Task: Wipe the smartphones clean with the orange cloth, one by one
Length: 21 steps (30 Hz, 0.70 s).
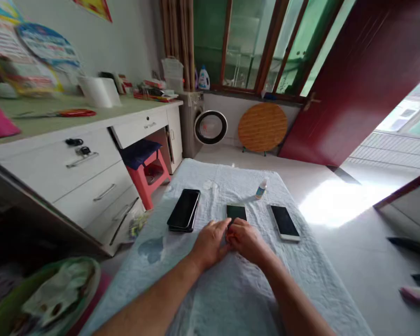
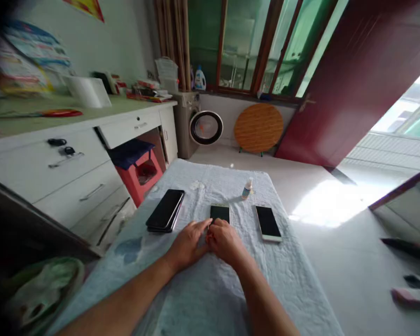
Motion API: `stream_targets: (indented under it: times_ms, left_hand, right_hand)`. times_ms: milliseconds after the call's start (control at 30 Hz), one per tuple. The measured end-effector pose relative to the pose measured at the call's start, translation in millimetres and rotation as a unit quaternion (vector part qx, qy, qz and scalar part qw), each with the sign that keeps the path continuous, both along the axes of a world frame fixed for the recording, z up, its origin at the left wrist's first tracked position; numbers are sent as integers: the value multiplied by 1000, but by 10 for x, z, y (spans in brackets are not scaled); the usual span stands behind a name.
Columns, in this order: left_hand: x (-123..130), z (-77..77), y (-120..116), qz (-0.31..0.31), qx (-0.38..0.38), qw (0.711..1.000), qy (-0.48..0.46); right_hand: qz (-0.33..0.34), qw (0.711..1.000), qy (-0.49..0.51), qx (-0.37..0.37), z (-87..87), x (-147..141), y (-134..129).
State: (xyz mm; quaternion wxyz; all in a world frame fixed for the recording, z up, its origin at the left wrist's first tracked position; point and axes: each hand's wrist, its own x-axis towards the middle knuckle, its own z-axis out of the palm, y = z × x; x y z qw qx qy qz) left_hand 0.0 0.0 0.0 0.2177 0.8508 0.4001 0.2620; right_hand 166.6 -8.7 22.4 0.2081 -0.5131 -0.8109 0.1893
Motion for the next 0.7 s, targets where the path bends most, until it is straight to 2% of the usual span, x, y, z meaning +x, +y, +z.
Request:
stream_targets:
  times_ms: [167,433,700]
  left_hand:
    - [-1,-9,-9,5,4,1000,5]
    - [2,-13,8,12,9,1000,20]
    - [7,-9,6,8,5,1000,21]
  right_hand:
    - [17,999,-15,-43,34,132,-1]
    - [-99,995,-34,-1,-75,283,128]
    - [-120,992,-35,10,-138,277,147]
